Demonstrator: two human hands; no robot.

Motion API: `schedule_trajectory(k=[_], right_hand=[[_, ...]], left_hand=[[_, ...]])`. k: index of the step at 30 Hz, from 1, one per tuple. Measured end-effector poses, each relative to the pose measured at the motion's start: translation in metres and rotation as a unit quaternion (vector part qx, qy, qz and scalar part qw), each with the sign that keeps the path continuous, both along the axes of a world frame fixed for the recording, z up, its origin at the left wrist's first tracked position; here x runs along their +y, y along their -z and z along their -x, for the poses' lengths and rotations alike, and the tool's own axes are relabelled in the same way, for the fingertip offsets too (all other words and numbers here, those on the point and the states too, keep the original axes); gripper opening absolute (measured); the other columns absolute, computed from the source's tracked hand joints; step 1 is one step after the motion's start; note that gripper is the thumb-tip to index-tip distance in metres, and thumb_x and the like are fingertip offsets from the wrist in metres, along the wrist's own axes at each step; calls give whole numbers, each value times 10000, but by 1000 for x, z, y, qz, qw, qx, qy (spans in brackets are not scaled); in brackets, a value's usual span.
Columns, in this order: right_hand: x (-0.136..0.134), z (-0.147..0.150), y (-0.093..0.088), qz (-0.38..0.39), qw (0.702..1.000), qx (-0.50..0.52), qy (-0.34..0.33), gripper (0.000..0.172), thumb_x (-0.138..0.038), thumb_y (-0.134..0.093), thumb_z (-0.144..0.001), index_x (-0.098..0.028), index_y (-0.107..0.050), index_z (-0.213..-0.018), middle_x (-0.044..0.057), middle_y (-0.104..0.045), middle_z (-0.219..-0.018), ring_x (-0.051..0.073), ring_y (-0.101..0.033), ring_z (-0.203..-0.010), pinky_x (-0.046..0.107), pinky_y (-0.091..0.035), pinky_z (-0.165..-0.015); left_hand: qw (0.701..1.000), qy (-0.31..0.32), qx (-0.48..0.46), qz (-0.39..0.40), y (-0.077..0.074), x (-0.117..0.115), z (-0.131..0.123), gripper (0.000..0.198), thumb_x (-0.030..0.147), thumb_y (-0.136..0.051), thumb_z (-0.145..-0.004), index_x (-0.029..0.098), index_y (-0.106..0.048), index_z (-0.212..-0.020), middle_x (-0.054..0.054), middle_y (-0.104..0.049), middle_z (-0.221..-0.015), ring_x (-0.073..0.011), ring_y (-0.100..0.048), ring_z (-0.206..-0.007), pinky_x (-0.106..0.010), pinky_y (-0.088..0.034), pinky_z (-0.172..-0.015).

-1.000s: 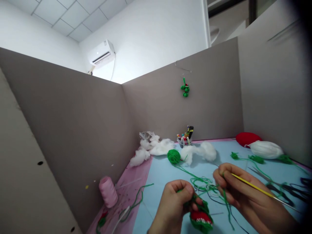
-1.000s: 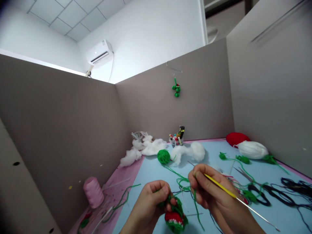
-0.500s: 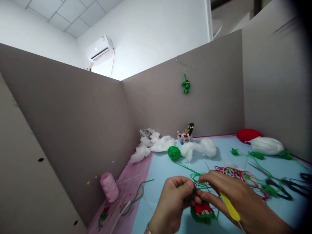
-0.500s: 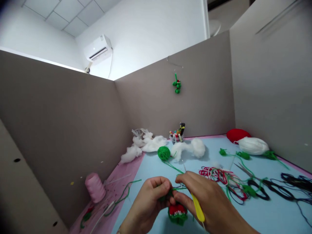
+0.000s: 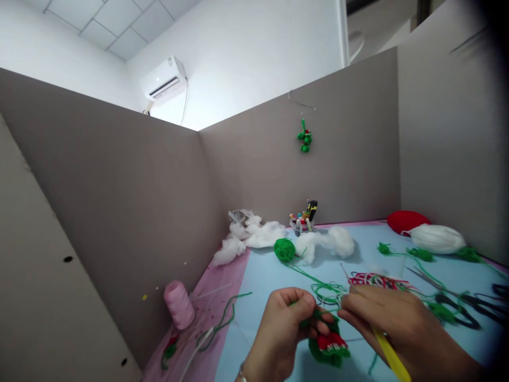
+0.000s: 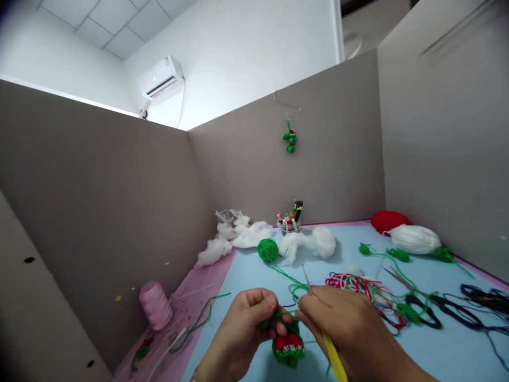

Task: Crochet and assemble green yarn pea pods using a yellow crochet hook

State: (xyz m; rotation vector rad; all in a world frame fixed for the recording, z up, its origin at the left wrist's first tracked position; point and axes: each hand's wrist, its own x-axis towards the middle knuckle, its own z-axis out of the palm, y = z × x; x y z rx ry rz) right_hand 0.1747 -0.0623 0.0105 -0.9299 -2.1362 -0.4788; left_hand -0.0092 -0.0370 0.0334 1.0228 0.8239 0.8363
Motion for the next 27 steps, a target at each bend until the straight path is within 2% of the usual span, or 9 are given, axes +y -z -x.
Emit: schedule_trajectory(k=[7,11,15,19,23,27], right_hand=[[-2,3,0,42,996,45,-64,191,-148,-446,-930,-217,-433,-752,-36,-485,-591,97,-444,-499,217,-314,-492],[0,-1,-5,46,995,69,-47,190,-167,-449,-936,-220,-435,-753,-40,-485,-587,91,-445,-497,205,-326,-488],[-1,-4,-7,47,996,66,-44,192,-174,-460,-930,-226,-441,-746,-44,-480,-575,96,-438,-486,215,-325,-480],[-7,-2,-5,96,993,54,-51,233,-203,-459,-930,-225,-434,-699,-41,-488,-565,97,-450,-477,228,-328,-478],[-10,0,-4,137,987,61,-52,266,-217,-427,-933,-221,-432,-667,-35,-479,-545,104,-449,-470,240,-323,-470],[-7,-3,-6,123,990,62,-44,263,-185,-454,-907,-223,-420,-649,-39,-467,-528,103,-434,-457,241,-311,-462]], left_hand=[[1000,11,-19,13,2,1,1,354,390,-745,-566,120,-541,-670,-69,-651,-657,-81,-522,-506,-217,-337,-540],[997,30,-41,53,0,-1,1,311,329,-741,-524,126,-535,-639,-68,-645,-633,-83,-519,-491,-218,-336,-535],[997,30,-45,54,-2,-2,1,293,313,-726,-502,133,-518,-601,-78,-650,-644,-89,-518,-486,-226,-327,-524],[998,15,-40,37,-2,-1,2,327,355,-738,-499,131,-525,-602,-59,-635,-674,-91,-511,-497,-240,-331,-530],[999,16,-26,23,-1,-2,2,376,418,-747,-526,121,-545,-638,-61,-619,-729,-79,-486,-519,-232,-273,-500],[1000,8,-19,18,0,-2,1,412,437,-762,-521,118,-570,-698,14,-517,-549,-67,-416,-482,-233,-261,-507]])
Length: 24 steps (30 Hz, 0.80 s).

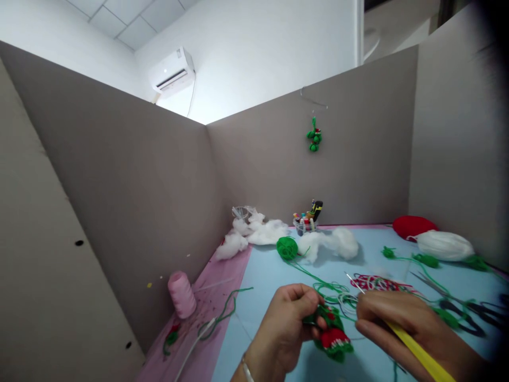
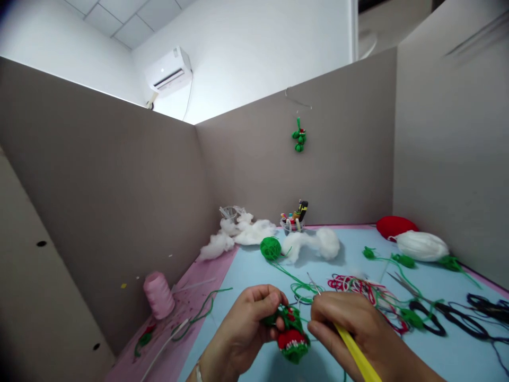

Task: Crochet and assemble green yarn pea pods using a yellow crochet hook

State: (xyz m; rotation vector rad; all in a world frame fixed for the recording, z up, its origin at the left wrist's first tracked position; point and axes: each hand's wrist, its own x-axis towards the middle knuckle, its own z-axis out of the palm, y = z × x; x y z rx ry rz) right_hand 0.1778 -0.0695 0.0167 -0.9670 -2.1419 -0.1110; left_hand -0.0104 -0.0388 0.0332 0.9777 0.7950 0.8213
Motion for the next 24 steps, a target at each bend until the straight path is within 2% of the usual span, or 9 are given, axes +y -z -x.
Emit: schedule_trajectory(k=[4,8,13,20,24], right_hand=[[4,-4,2,-46,997,-63,13,274,-144,-454,-880,-220,-353,-637,-51,-436,-520,89,-420,-443,225,-299,-461],[5,-1,8,-35,991,-125,22,269,-108,-431,-863,-215,-325,-639,-54,-443,-531,80,-445,-457,212,-304,-478],[4,7,11,-37,988,-151,13,270,-71,-447,-832,-211,-347,-625,-55,-481,-525,78,-467,-451,216,-296,-475],[5,12,10,-57,985,-162,23,270,-64,-459,-819,-214,-367,-615,-51,-497,-511,86,-485,-440,222,-304,-469],[5,13,13,-64,987,-145,9,277,-50,-463,-802,-218,-356,-611,-51,-479,-502,88,-467,-429,228,-301,-466]], left_hand=[[1000,3,-13,-2,2,2,1,424,462,-753,-552,112,-572,-710,37,-468,-489,-53,-375,-450,-226,-236,-500],[999,10,-40,5,3,4,1,427,453,-764,-559,114,-569,-732,35,-474,-497,-55,-385,-453,-216,-240,-485],[998,15,-67,16,4,5,1,419,449,-774,-585,109,-565,-712,23,-475,-498,-50,-375,-446,-200,-235,-464],[973,-11,-204,109,6,9,1,272,175,-794,-554,68,-560,-646,-3,-476,-631,-9,-364,-489,-132,-217,-432],[970,-38,-216,108,7,11,0,211,116,-752,-609,70,-547,-635,-7,-476,-655,2,-339,-482,-120,-203,-411]])
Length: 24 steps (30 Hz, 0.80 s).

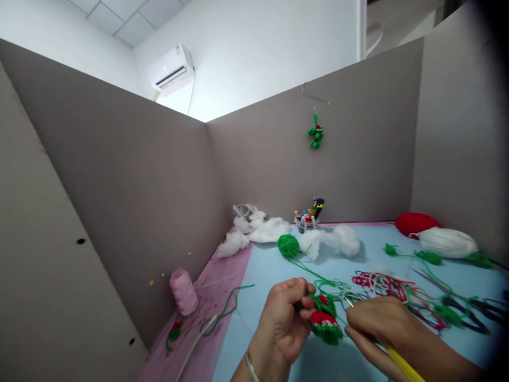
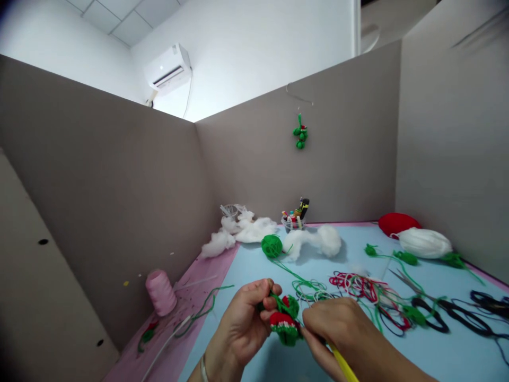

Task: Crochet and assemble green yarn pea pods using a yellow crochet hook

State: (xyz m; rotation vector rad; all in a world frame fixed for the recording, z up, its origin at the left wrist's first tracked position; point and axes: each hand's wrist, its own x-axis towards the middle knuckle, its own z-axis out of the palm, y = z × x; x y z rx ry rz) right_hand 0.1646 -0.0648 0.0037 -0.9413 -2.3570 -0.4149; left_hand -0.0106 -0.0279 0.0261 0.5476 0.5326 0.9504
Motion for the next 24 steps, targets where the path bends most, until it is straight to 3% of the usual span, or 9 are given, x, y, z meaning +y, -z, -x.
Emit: schedule_trajectory(k=[4,8,11,14,17,19,21,22,24], right_hand=[[2,-1,0,11,999,45,-8,270,-96,-489,-853,-220,-382,-639,-56,-481,-529,88,-458,-447,229,-296,-470],[1,-4,-9,68,986,153,-18,229,-196,-481,-916,-219,-438,-693,-42,-491,-592,95,-470,-505,205,-354,-491],[-1,-6,-14,176,954,242,-33,207,-249,-454,-935,-225,-455,-729,-18,-500,-673,125,-496,-614,226,-417,-568],[-3,-3,-15,254,906,330,-72,213,-322,-467,-928,-228,-484,-738,14,-528,-795,162,-540,-750,287,-463,-690],[-4,4,-12,336,817,463,-75,242,-408,-542,-876,-225,-521,-719,47,-580,-969,174,-573,-768,300,-490,-669],[-4,11,-10,385,711,584,-75,267,-476,-608,-810,-234,-526,-731,51,-607,-986,155,-557,-663,282,-484,-563],[-5,18,-8,425,607,661,-117,315,-524,-645,-754,-242,-509,-719,24,-599,-803,132,-489,-550,267,-450,-491],[-5,21,-7,446,570,673,-153,338,-539,-639,-751,-240,-493,-691,-3,-544,-681,117,-431,-497,261,-428,-469],[-5,24,-7,490,533,658,-206,376,-534,-597,-789,-225,-451,-632,-42,-402,-556,95,-316,-454,251,-387,-461]], left_hand=[[999,23,-13,-21,-6,1,5,280,168,-797,-605,81,-544,-686,-16,-515,-749,16,-353,-505,-104,-203,-424],[994,32,66,-77,-9,0,8,357,324,-808,-611,101,-547,-707,-9,-530,-728,-6,-360,-480,-160,-181,-432],[982,28,135,-132,-8,-5,5,389,424,-781,-618,103,-578,-703,-14,-541,-672,-66,-431,-538,-215,-301,-537],[958,-26,206,-197,-10,-10,1,400,426,-790,-599,91,-634,-749,-38,-590,-729,-110,-473,-668,-246,-339,-672],[951,-53,209,-222,-13,-12,0,377,435,-776,-615,116,-600,-709,-31,-596,-727,-106,-460,-658,-237,-333,-647],[965,-20,164,-206,-13,-12,-1,383,456,-748,-644,142,-533,-683,0,-556,-650,-76,-405,-557,-221,-301,-560],[974,20,131,-185,-12,-12,-1,386,456,-732,-661,155,-491,-680,31,-509,-594,-45,-323,-476,-206,-236,-481],[975,38,126,-178,-11,-12,-1,384,453,-727,-665,158,-481,-678,42,-489,-574,-36,-293,-449,-204,-207,-453],[972,60,139,-178,-8,-13,-1,371,447,-714,-674,167,-471,-678,52,-473,-548,-30,-275,-407,-206,-166,-407]])
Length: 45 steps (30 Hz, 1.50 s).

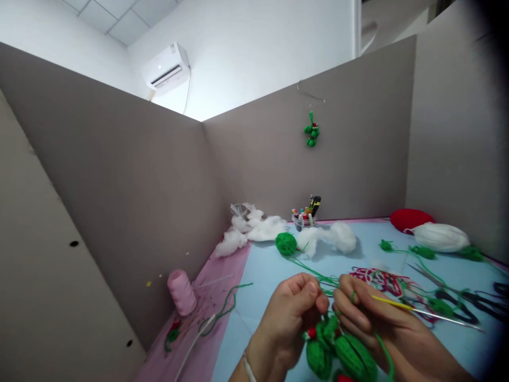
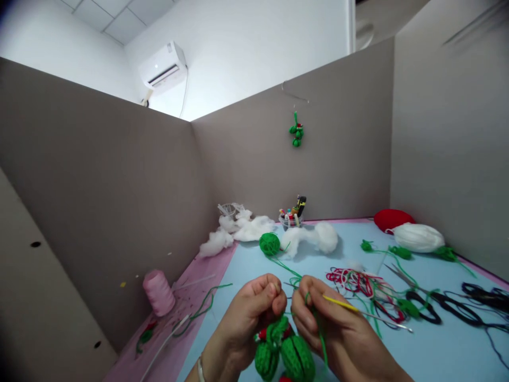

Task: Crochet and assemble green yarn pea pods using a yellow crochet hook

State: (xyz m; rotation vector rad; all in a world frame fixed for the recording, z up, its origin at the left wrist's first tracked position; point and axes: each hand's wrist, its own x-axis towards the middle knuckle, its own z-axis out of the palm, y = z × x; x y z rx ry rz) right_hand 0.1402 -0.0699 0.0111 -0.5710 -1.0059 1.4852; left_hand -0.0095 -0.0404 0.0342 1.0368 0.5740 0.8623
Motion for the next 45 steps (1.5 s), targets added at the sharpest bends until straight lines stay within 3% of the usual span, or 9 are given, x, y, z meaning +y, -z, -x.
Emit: schedule_trajectory(k=[8,15,18,21,24,33,36,40,45], right_hand=[[-2,-11,0,7,995,-97,7,338,-441,-569,-854,-208,-440,-645,-48,-327,-589,115,-270,-554,242,-298,-513],[5,-23,-11,-31,965,-250,79,358,-528,-522,-864,-188,-571,-767,16,-565,-745,101,-377,-556,243,-321,-514],[9,-29,-11,-38,947,-296,116,365,-530,-557,-835,-193,-535,-697,-31,-480,-634,91,-319,-522,231,-274,-483],[9,-30,-11,-31,941,-328,73,362,-491,-649,-766,-192,-494,-634,-67,-372,-554,85,-277,-517,223,-237,-479],[5,-27,-13,-4,946,-324,33,311,-464,-687,-729,-188,-549,-693,-67,-411,-548,85,-308,-522,223,-238,-491],[1,-17,-13,43,969,-244,-15,357,-506,-699,-701,-175,-566,-706,-68,-427,-495,77,-353,-486,228,-208,-479],[2,-14,-10,57,970,-237,-22,369,-520,-674,-728,-166,-577,-762,-49,-483,-518,79,-381,-501,228,-206,-485],[2,-14,-7,38,972,-231,-39,364,-508,-654,-760,-157,-567,-802,-54,-504,-537,52,-257,-470,230,-129,-455],[-2,-18,-14,25,972,-228,-40,368,-510,-658,-759,-156,-561,-782,-45,-522,-546,48,-284,-462,222,-161,-453]], left_hand=[[997,-31,62,-43,2,0,-5,275,369,-680,-651,168,-491,-654,37,-483,-502,-63,-374,-422,-198,-271,-419],[994,-12,111,-7,4,5,-3,311,407,-672,-660,144,-506,-670,-22,-595,-634,-57,-406,-507,-207,-234,-498],[990,-34,132,-22,5,6,-4,259,360,-663,-659,144,-523,-684,-22,-616,-639,-64,-435,-527,-205,-248,-510],[978,-108,174,-46,7,6,-9,188,279,-657,-615,146,-538,-675,8,-576,-513,-73,-439,-482,-206,-283,-503],[969,-135,201,-55,9,6,-11,182,246,-651,-568,154,-544,-683,2,-589,-500,-92,-467,-457,-211,-306,-476],[970,37,232,-62,14,4,-8,127,222,-542,-572,123,-621,-592,-17,-600,-585,-71,-446,-483,-216,-343,-529],[970,54,222,-87,17,4,-8,137,201,-534,-602,118,-643,-609,-10,-583,-598,-74,-441,-515,-219,-334,-551],[973,71,197,-98,18,2,-8,106,215,-633,-597,118,-656,-633,11,-558,-594,-78,-425,-546,-219,-315,-563],[965,40,237,-102,15,0,-10,120,231,-611,-609,119,-652,-588,8,-557,-548,-80,-410,-517,-230,-309,-546]])
